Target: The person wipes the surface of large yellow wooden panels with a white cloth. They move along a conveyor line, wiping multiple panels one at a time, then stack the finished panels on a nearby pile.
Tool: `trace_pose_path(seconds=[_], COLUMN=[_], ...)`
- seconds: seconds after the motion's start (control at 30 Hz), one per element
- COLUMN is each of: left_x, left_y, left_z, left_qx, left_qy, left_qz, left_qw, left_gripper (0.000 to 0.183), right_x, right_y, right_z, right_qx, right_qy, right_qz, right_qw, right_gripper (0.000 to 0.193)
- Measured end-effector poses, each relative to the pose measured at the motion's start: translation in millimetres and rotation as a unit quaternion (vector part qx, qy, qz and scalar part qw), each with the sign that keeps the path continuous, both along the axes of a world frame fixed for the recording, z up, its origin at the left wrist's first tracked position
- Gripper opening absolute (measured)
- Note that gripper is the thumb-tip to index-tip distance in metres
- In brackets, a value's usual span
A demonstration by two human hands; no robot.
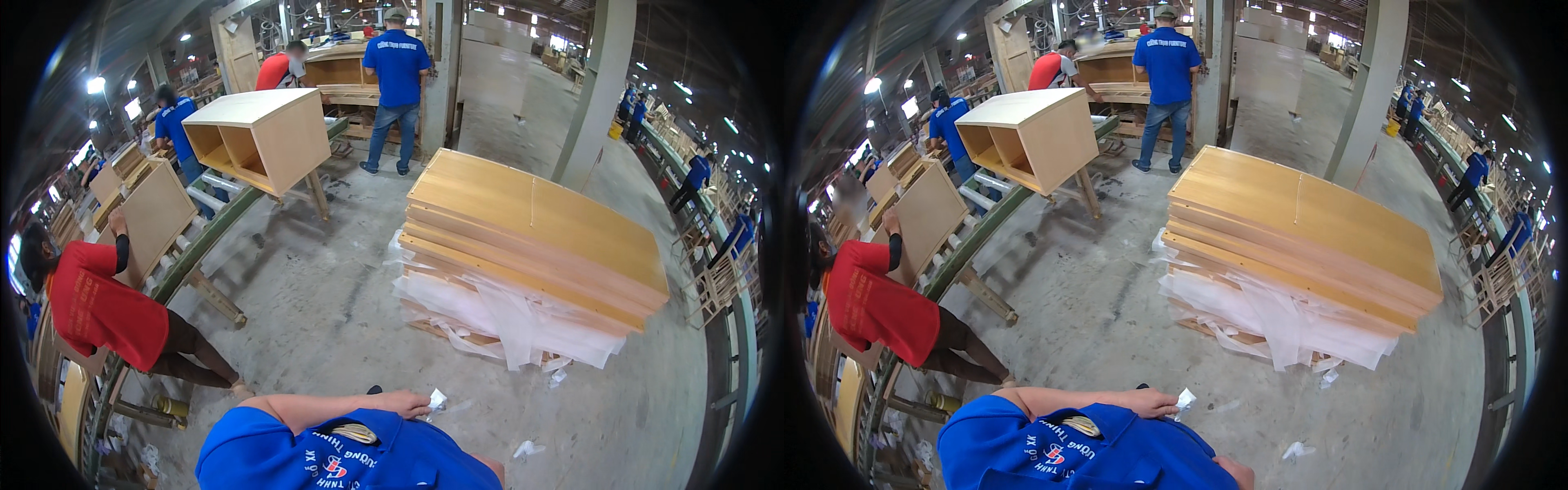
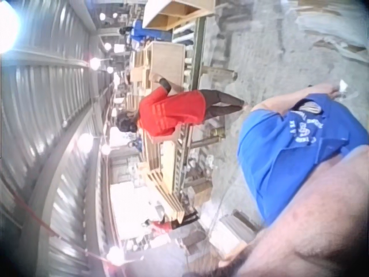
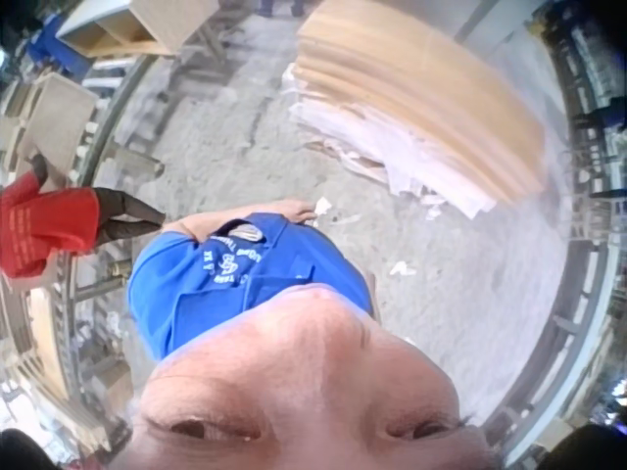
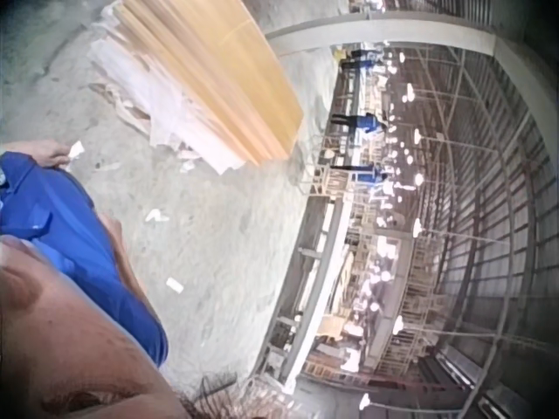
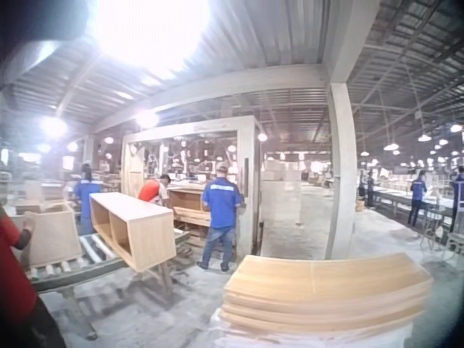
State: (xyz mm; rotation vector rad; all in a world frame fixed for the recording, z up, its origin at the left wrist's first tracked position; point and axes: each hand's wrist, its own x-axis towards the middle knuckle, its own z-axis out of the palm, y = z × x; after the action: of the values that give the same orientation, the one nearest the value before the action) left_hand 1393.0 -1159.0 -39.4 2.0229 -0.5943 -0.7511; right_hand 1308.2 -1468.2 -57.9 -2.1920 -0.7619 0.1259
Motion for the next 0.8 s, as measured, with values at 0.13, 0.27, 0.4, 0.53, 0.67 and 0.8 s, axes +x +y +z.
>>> trace_pose_path(seconds=[0.13, 0.27, 0.4, 0.53, 0.67, 0.8], left_x=[-0.9, -4.6, -11.8, -21.7, -30.5, -39.1], left_y=[0.6, 9.7, 22.3, 40.2, 71.7, 87.8], left_z=[-12.4, -10.7, -8.7, 0.3, 14.5, 22.3], left_qx=[0.000, -0.006, -0.013, -0.016, 0.014, 0.034], left_qy=[-0.022, -0.031, -0.006, 0.022, 0.084, 0.155], left_qz=[-0.002, 0.000, 0.011, 0.027, -0.002, 0.044], left_qw=[1.000, 0.999, 1.000, 0.999, 0.996, 0.986], left_gripper=[0.030, 0.030, 0.032, 0.037, 0.038, 0.037], right_x=[6.5, 11.7, 28.3, 48.4, 60.4, 73.2], right_y=[13.3, 28.5, 36.0, 41.3, 58.4, 66.5], right_z=[-0.8, 13.0, 18.2, 3.1, 28.4, 37.2], right_qx=[0.004, -0.038, -0.035, 0.007, -0.008, 0.038], right_qy=[-0.040, -0.032, -0.109, -0.142, -0.106, -0.018], right_qz=[0.001, -0.063, -0.007, 0.056, 0.090, 0.139], right_qw=[0.999, 0.997, 0.993, 0.988, 0.990, 0.989], right_gripper=[0.017, 0.010, 0.007, 0.010, 0.008, 0.007])
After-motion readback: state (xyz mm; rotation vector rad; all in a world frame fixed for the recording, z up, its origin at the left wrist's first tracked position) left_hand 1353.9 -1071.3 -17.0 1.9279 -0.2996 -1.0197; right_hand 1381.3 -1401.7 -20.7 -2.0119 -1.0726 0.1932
